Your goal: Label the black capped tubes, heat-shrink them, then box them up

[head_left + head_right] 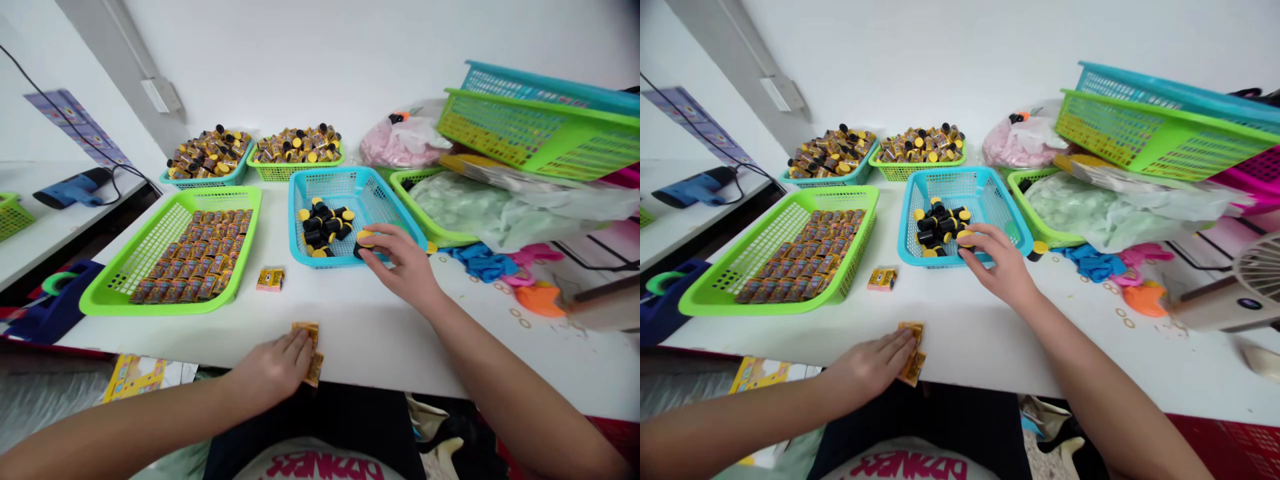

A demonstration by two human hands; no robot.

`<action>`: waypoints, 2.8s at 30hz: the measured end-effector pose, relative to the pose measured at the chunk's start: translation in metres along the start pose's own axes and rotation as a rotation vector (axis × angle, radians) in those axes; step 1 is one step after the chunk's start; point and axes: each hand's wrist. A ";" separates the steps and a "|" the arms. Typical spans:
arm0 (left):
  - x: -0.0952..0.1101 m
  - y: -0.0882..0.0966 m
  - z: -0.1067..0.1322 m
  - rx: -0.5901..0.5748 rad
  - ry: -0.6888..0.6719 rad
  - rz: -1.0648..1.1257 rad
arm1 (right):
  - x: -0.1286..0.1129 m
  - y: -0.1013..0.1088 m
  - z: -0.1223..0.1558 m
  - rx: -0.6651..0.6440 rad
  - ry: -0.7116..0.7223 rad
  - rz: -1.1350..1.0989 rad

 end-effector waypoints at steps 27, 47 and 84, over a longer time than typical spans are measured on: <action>-0.069 0.035 -0.096 0.416 0.290 0.696 | -0.021 -0.003 0.003 0.091 -0.356 -0.740; -0.068 0.013 -0.083 0.150 0.136 1.262 | -0.034 -0.020 0.011 -0.304 -0.427 -0.862; -0.045 0.026 -0.091 0.347 0.059 1.651 | -0.061 -0.032 0.021 -0.045 0.344 0.168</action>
Point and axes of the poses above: each hand's wrist, its own z-axis away from the middle knuckle, its own y-axis out of the back of the hand, x = y × z, and after that the axes turned 6 degrees about -x, right-handed
